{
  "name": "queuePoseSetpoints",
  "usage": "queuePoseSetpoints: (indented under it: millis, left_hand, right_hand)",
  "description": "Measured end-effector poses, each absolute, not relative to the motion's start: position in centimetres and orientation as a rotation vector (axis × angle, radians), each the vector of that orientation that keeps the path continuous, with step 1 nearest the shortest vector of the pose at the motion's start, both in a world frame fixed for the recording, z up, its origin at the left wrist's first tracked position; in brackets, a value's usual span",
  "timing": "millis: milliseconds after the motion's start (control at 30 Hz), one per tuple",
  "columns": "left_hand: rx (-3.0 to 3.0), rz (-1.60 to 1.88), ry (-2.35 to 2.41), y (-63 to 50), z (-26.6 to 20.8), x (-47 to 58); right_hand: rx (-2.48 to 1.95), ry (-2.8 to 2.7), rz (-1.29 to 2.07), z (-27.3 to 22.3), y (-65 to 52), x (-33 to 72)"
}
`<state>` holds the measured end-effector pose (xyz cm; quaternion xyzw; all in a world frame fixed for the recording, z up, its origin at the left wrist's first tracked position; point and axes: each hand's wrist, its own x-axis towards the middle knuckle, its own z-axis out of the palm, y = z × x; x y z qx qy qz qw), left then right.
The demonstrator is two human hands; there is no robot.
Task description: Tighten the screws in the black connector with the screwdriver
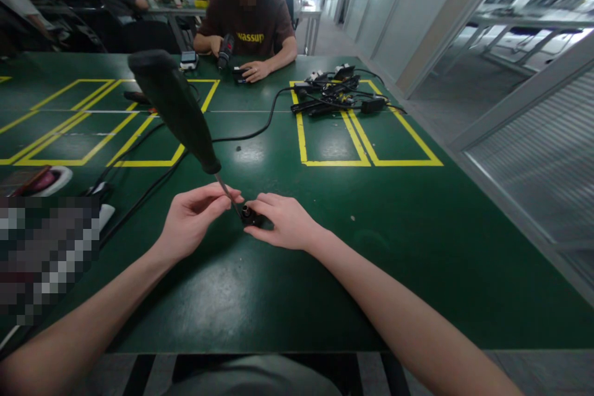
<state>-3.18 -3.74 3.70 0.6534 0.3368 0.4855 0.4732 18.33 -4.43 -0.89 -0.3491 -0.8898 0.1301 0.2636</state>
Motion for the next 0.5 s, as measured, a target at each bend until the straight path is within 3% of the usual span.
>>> queuePoseSetpoints:
  millis: [500]
  left_hand:
    - [1.573, 1.203, 0.799, -3.71, 3.33, -3.01]
  right_hand:
    - [-0.913, -2.391, 0.315, -1.06, -4.4, 18.27]
